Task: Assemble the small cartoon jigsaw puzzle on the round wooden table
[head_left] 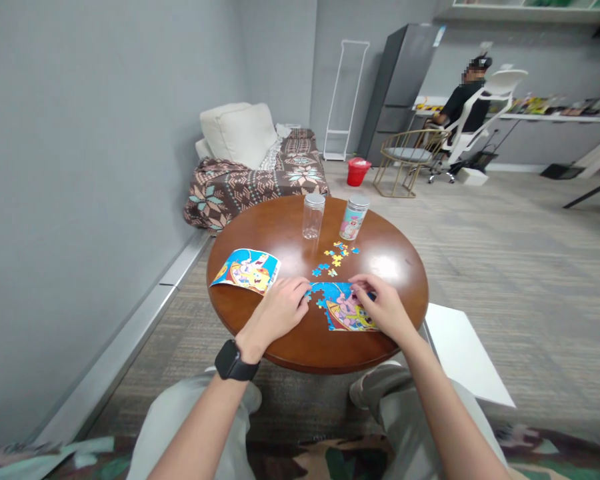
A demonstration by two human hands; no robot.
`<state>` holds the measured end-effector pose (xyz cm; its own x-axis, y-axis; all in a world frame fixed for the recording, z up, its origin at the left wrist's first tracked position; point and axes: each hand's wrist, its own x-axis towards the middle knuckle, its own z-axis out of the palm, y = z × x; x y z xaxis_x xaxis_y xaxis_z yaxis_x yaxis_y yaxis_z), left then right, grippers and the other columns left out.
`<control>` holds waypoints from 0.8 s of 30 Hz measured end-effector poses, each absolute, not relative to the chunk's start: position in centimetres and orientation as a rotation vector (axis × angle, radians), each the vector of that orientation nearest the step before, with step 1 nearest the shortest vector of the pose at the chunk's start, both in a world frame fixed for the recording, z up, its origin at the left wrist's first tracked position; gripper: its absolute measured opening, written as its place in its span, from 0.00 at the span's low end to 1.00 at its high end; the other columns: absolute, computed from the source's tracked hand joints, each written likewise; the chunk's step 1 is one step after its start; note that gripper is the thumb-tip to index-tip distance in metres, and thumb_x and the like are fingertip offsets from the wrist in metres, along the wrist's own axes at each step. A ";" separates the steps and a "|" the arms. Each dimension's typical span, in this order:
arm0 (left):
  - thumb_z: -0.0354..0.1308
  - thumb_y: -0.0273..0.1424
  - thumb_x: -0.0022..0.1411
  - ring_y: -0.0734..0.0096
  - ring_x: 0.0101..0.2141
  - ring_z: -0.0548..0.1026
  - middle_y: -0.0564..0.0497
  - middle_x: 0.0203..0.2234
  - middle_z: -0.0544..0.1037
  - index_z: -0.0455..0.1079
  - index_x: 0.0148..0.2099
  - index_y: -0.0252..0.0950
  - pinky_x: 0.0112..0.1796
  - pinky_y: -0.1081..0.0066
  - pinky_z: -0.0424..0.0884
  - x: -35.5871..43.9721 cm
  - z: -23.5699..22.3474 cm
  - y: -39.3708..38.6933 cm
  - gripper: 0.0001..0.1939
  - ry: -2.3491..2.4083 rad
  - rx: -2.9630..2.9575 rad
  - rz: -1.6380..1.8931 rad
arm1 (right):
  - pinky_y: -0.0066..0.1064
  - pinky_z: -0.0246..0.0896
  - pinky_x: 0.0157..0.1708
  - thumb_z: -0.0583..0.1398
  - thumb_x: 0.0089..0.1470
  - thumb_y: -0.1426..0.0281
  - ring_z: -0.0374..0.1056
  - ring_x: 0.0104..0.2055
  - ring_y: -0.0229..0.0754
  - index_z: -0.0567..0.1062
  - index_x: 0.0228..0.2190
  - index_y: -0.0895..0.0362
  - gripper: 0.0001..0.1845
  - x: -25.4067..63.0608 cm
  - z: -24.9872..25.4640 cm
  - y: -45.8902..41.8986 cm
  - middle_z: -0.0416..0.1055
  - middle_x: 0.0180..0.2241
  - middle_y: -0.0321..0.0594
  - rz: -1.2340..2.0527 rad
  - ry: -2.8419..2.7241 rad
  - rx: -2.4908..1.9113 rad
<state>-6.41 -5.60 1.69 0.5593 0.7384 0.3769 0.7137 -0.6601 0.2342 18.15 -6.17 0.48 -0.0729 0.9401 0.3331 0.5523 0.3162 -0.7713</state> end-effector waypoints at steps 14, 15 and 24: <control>0.51 0.24 0.65 0.61 0.48 0.75 0.45 0.47 0.78 0.71 0.49 0.35 0.51 0.57 0.71 -6.4 1.5 -5.5 0.13 1.273 2.715 0.723 | 0.41 0.66 0.45 0.56 0.57 0.68 0.70 0.42 0.45 0.74 0.34 0.54 0.07 18.5 0.1 -5.7 0.72 0.37 0.42 0.419 -1.684 -1.352; 0.51 0.24 0.65 0.61 0.48 0.75 0.45 0.47 0.78 0.71 0.49 0.35 0.51 0.57 0.71 -6.4 1.5 -5.5 0.13 1.273 2.711 0.723 | 0.41 0.66 0.46 0.56 0.57 0.68 0.70 0.42 0.45 0.74 0.34 0.54 0.07 18.5 0.1 -5.8 0.72 0.37 0.42 0.420 -1.689 -1.351; 0.52 0.27 0.65 0.60 0.45 0.75 0.45 0.44 0.77 0.68 0.46 0.36 0.48 0.58 0.72 -6.3 2.3 -5.9 0.08 1.311 2.681 0.716 | 0.40 0.66 0.46 0.56 0.58 0.68 0.70 0.42 0.45 0.75 0.35 0.53 0.07 18.4 0.3 -5.9 0.73 0.37 0.42 0.411 -1.708 -1.347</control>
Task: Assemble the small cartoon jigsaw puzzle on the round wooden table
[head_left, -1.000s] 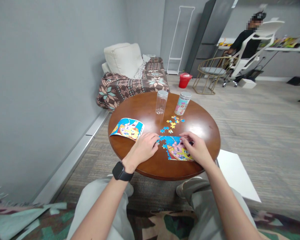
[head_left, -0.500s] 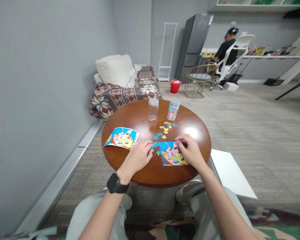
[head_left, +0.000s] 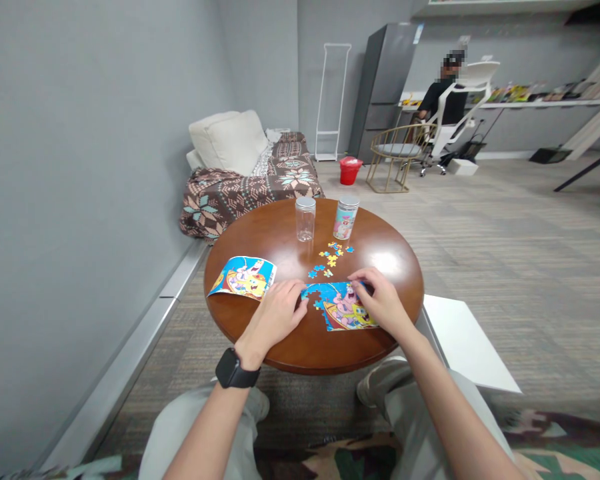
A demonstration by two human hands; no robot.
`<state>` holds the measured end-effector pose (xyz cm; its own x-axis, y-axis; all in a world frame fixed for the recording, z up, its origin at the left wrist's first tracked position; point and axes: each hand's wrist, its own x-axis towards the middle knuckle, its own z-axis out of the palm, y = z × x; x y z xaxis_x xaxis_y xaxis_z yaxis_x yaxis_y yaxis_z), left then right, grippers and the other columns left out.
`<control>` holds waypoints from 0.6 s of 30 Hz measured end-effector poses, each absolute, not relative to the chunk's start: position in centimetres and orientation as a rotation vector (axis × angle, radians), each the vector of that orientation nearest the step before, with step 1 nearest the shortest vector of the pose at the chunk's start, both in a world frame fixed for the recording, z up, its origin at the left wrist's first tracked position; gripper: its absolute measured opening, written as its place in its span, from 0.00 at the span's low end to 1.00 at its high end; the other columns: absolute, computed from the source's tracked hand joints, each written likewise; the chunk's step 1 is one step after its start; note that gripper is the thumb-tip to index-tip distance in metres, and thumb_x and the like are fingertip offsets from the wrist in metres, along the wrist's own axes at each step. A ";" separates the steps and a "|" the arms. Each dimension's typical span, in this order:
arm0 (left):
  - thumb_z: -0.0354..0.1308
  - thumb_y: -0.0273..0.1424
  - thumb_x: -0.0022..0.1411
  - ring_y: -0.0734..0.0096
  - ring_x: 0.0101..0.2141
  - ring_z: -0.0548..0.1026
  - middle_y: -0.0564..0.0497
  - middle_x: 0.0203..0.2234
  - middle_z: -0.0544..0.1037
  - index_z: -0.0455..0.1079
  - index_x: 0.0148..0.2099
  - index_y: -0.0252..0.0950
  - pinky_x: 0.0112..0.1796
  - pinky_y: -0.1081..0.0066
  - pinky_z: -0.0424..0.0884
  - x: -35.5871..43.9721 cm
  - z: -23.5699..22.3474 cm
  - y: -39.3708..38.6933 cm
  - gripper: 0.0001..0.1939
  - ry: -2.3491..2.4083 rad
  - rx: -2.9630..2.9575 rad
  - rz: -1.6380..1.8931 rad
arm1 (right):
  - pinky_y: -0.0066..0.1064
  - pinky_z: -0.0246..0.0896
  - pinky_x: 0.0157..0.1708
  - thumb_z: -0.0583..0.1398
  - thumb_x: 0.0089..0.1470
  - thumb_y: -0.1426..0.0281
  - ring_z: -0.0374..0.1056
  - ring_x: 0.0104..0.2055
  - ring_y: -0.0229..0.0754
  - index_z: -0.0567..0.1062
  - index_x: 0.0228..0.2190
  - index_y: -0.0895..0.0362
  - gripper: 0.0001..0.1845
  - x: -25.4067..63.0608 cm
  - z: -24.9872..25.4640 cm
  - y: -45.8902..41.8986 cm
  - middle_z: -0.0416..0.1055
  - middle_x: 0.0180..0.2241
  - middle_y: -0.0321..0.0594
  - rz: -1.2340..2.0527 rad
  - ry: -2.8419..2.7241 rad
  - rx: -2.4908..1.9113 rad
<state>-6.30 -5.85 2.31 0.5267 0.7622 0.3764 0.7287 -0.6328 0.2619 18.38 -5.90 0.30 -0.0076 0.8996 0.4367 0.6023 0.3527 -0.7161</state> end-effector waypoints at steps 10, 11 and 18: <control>0.52 0.27 0.66 0.60 0.45 0.75 0.46 0.43 0.77 0.67 0.45 0.36 0.48 0.59 0.71 -6.4 2.3 -5.8 0.06 1.295 2.666 0.691 | 0.39 0.66 0.45 0.56 0.57 0.69 0.70 0.42 0.45 0.74 0.34 0.53 0.07 18.3 0.5 -6.0 0.73 0.37 0.41 0.402 -1.717 -1.340; 0.52 0.27 0.66 0.60 0.45 0.75 0.46 0.43 0.77 0.67 0.45 0.36 0.48 0.59 0.71 -6.4 2.3 -5.8 0.06 1.295 2.663 0.688 | 0.39 0.66 0.45 0.56 0.57 0.69 0.70 0.42 0.45 0.74 0.34 0.53 0.07 18.3 0.5 -6.0 0.73 0.37 0.41 0.402 -1.719 -1.336; 0.51 0.28 0.67 0.61 0.45 0.74 0.45 0.42 0.75 0.67 0.46 0.36 0.48 0.59 0.71 -6.4 2.2 -5.8 0.07 1.325 2.650 0.679 | 0.39 0.66 0.45 0.56 0.56 0.71 0.70 0.42 0.45 0.74 0.34 0.53 0.07 18.3 0.6 -6.1 0.73 0.37 0.41 0.424 -1.746 -1.305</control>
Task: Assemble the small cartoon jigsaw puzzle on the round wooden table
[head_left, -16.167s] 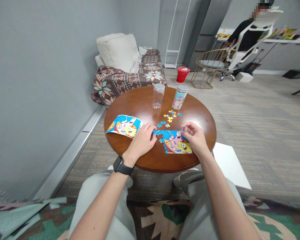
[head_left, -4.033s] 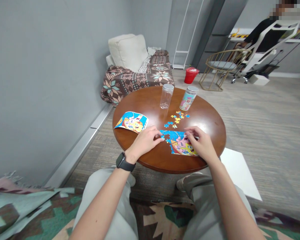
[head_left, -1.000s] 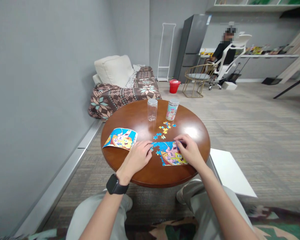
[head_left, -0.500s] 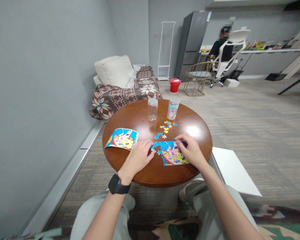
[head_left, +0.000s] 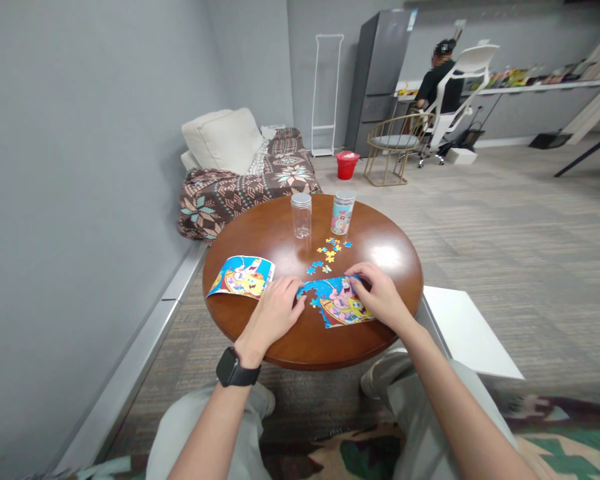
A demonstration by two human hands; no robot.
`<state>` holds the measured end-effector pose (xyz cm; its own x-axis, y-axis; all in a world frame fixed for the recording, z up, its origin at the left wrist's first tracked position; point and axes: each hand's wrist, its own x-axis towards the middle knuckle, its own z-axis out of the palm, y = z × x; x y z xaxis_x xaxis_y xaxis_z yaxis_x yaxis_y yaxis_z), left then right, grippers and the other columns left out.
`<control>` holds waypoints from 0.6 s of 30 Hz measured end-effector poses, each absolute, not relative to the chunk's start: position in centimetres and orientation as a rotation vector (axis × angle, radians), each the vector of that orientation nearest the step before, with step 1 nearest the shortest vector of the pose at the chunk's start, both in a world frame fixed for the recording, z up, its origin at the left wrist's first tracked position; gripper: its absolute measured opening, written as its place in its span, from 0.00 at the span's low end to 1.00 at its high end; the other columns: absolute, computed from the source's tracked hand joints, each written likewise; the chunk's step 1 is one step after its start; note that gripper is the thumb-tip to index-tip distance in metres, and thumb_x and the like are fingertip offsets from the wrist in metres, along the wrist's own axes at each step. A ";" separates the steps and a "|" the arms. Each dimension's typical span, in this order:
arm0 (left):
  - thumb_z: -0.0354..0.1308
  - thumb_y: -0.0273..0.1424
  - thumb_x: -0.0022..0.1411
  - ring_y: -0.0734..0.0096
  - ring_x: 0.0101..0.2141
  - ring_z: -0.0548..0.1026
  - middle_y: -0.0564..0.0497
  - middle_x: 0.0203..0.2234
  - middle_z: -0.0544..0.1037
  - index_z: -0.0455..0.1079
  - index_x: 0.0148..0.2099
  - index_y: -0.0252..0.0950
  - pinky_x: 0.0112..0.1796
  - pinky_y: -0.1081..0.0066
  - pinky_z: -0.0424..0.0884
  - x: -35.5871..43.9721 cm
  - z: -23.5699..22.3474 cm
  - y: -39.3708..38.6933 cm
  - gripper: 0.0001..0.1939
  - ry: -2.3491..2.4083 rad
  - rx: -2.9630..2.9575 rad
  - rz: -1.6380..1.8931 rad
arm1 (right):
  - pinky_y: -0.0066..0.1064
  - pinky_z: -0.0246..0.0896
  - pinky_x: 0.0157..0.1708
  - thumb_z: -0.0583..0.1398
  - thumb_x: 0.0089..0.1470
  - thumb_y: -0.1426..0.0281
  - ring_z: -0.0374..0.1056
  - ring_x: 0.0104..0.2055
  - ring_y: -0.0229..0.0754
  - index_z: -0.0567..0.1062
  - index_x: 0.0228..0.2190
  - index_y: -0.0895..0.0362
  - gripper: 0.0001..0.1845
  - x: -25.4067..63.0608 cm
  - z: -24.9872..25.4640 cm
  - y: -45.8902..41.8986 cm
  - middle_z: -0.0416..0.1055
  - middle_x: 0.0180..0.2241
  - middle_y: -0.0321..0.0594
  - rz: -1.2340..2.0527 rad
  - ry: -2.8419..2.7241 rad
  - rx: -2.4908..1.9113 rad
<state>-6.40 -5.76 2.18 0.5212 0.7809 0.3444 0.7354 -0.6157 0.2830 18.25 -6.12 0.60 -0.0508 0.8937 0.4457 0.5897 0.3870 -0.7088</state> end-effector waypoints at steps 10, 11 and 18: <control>0.51 0.29 0.67 0.60 0.45 0.73 0.45 0.42 0.75 0.66 0.47 0.35 0.47 0.58 0.71 -6.5 2.0 -5.6 0.07 1.322 2.664 0.653 | 0.40 0.66 0.45 0.55 0.56 0.71 0.71 0.41 0.45 0.74 0.35 0.53 0.08 18.2 0.5 -6.1 0.73 0.37 0.41 0.432 -1.743 -1.308; 0.51 0.29 0.67 0.60 0.45 0.73 0.45 0.42 0.75 0.67 0.46 0.35 0.47 0.58 0.71 -6.5 2.0 -5.6 0.07 1.322 2.663 0.654 | 0.40 0.66 0.45 0.55 0.56 0.71 0.71 0.41 0.45 0.74 0.35 0.53 0.08 18.2 0.5 -6.1 0.73 0.37 0.41 0.435 -1.743 -1.308; 0.50 0.30 0.68 0.60 0.46 0.74 0.45 0.44 0.75 0.67 0.47 0.36 0.48 0.59 0.71 -6.3 2.2 -5.7 0.08 1.318 2.689 0.698 | 0.39 0.66 0.45 0.56 0.56 0.70 0.71 0.41 0.45 0.75 0.35 0.53 0.07 18.3 0.5 -6.0 0.74 0.36 0.41 0.429 -1.746 -1.308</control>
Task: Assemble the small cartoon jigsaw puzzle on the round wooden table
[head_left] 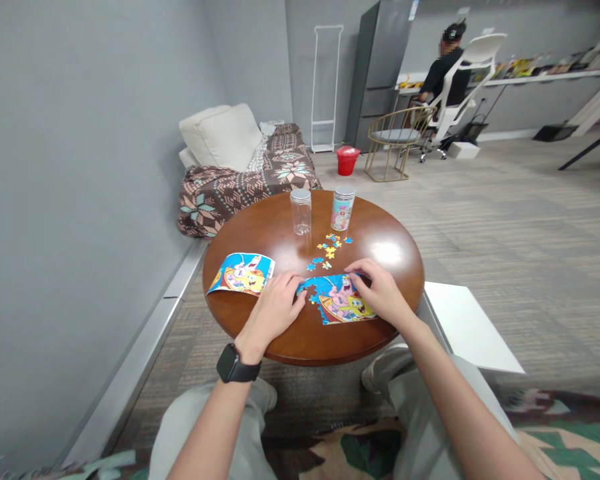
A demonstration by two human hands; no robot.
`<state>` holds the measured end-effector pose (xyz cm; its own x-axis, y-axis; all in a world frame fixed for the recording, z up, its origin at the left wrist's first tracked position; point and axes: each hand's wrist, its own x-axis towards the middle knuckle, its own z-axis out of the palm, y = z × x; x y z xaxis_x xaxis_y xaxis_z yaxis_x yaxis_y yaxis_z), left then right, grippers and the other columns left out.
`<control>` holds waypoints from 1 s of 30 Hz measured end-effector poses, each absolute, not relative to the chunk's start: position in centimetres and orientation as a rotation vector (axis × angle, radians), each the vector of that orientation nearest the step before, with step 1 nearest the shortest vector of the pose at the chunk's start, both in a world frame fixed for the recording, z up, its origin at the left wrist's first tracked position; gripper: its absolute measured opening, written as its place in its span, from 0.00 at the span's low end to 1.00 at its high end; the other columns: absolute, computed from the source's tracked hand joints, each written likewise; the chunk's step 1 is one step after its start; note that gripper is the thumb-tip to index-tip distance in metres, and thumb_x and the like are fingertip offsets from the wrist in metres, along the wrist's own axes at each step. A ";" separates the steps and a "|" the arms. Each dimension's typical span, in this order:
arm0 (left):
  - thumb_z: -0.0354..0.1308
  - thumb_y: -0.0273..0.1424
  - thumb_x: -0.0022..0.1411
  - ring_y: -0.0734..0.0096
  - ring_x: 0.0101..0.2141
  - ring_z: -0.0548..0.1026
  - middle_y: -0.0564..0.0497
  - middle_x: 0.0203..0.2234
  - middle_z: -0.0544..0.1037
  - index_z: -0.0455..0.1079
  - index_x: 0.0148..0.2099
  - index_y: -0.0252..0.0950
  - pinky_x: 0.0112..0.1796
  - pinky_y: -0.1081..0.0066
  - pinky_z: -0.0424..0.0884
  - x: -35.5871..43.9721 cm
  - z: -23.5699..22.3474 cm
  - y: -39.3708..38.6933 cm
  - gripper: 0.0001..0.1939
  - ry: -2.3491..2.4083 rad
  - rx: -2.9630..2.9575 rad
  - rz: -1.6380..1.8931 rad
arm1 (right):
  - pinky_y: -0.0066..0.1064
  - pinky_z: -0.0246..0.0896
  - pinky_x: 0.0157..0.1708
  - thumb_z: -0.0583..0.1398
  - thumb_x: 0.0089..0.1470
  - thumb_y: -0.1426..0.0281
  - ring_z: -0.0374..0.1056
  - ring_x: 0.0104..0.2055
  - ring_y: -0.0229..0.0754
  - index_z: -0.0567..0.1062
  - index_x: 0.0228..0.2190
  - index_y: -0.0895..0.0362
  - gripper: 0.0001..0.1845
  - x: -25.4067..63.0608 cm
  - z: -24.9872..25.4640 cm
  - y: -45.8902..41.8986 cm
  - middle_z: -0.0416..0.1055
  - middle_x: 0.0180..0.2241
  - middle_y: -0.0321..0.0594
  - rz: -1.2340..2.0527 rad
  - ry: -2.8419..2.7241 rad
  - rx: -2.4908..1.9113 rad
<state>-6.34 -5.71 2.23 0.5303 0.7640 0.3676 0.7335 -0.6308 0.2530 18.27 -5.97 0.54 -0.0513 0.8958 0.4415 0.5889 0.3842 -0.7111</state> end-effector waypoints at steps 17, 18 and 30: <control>0.49 0.30 0.68 0.59 0.48 0.74 0.44 0.47 0.76 0.67 0.49 0.36 0.49 0.58 0.71 -6.5 1.8 -5.4 0.10 1.314 2.707 0.686 | 0.42 0.67 0.48 0.57 0.53 0.73 0.71 0.42 0.48 0.76 0.38 0.55 0.11 20.1 3.2 0.4 0.74 0.39 0.45 0.293 -1.908 -1.477; 0.49 0.30 0.68 0.59 0.48 0.74 0.45 0.47 0.76 0.67 0.49 0.36 0.49 0.58 0.70 -6.5 1.7 -5.4 0.10 1.313 2.701 0.688 | 0.43 0.66 0.50 0.57 0.52 0.75 0.71 0.45 0.49 0.76 0.38 0.56 0.12 20.4 3.1 1.2 0.74 0.41 0.47 0.257 -1.937 -1.497; 0.49 0.31 0.69 0.59 0.46 0.74 0.45 0.45 0.77 0.68 0.50 0.36 0.49 0.57 0.68 -6.5 2.4 -5.6 0.12 1.358 2.652 0.577 | 0.45 0.61 0.58 0.52 0.54 0.79 0.68 0.56 0.51 0.70 0.52 0.60 0.23 20.6 -0.2 1.5 0.72 0.53 0.51 0.141 -1.982 -1.592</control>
